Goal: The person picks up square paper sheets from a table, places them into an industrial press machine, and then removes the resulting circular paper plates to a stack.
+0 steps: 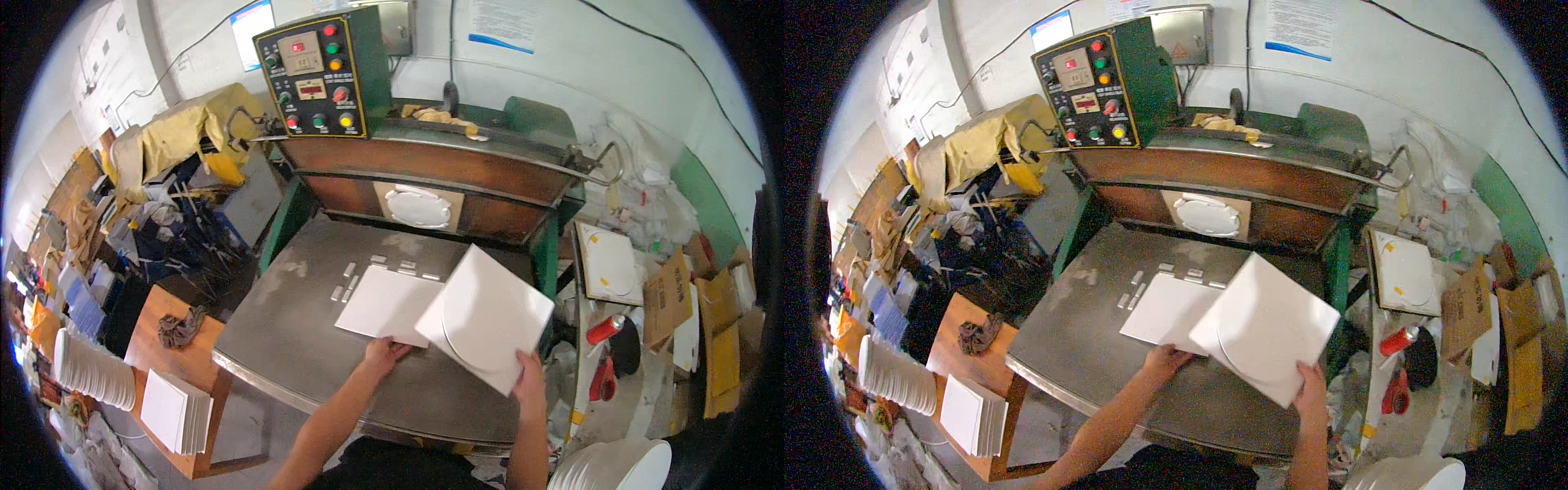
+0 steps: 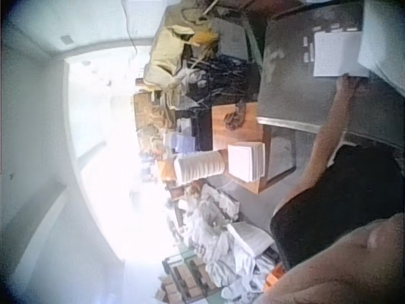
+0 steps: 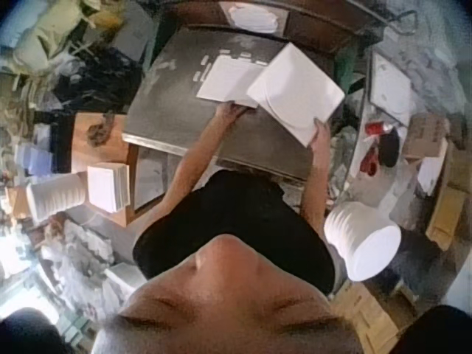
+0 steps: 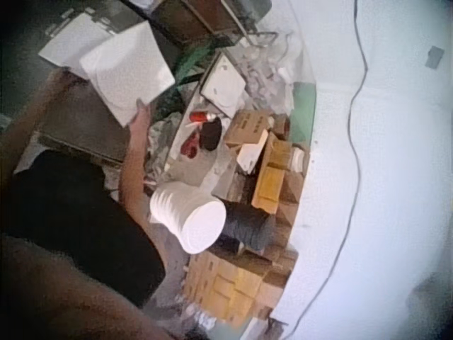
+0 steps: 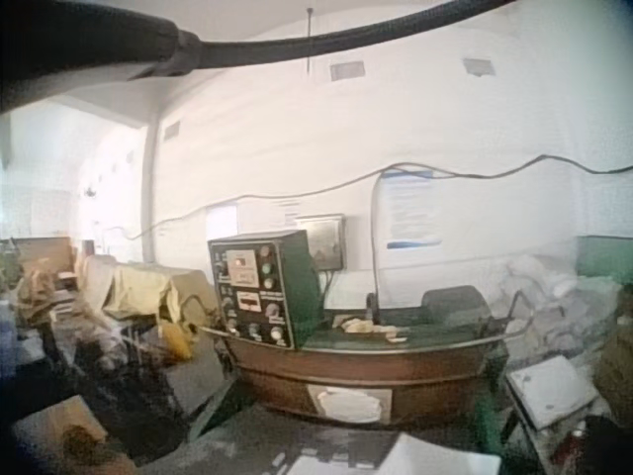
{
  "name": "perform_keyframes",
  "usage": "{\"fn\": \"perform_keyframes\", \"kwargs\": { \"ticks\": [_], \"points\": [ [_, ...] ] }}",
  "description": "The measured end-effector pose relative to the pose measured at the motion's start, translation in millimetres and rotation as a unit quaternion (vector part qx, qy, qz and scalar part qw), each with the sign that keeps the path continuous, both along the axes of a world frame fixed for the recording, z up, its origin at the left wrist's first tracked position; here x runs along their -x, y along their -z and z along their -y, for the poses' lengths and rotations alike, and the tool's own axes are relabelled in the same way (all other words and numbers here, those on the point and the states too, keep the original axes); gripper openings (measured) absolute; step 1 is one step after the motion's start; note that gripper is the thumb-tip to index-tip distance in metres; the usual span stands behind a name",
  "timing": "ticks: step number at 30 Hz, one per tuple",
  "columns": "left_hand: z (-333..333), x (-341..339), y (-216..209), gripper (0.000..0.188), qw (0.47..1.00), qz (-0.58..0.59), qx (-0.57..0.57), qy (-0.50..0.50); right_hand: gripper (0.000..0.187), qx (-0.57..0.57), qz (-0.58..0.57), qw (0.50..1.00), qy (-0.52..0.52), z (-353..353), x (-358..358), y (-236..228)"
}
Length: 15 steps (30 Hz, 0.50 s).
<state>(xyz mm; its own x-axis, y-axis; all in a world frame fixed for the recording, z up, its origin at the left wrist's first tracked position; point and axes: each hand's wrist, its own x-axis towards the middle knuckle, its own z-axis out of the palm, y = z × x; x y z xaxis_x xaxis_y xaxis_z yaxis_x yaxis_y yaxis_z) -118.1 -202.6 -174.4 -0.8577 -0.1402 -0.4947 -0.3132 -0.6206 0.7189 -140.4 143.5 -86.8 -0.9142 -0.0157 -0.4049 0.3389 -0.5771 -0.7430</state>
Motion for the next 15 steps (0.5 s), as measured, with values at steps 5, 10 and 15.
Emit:
{"fn": "perform_keyframes", "kwargs": {
  "ticks": [5, 10, 15],
  "points": [
    [22.7, -13.6, 54.3, 0.039, 0.996, -0.007, -0.071, 0.057, 0.049, -0.103, 0.017, 0.988, 0.117, -59.1, -140.5, -18.8],
    [-56.4, 29.8, 5.6, 0.066, 0.777, -0.162, 0.595, 0.127, 0.049, -0.138, 0.051, 0.946, 0.289, -24.8, -255.9, -32.8],
    [-80.7, 103.0, 3.5, 0.068, 0.491, -0.052, 0.812, 0.312, 0.046, -0.18, 0.016, 0.929, 0.322, 27.9, -303.7, -55.8]
  ]
}}
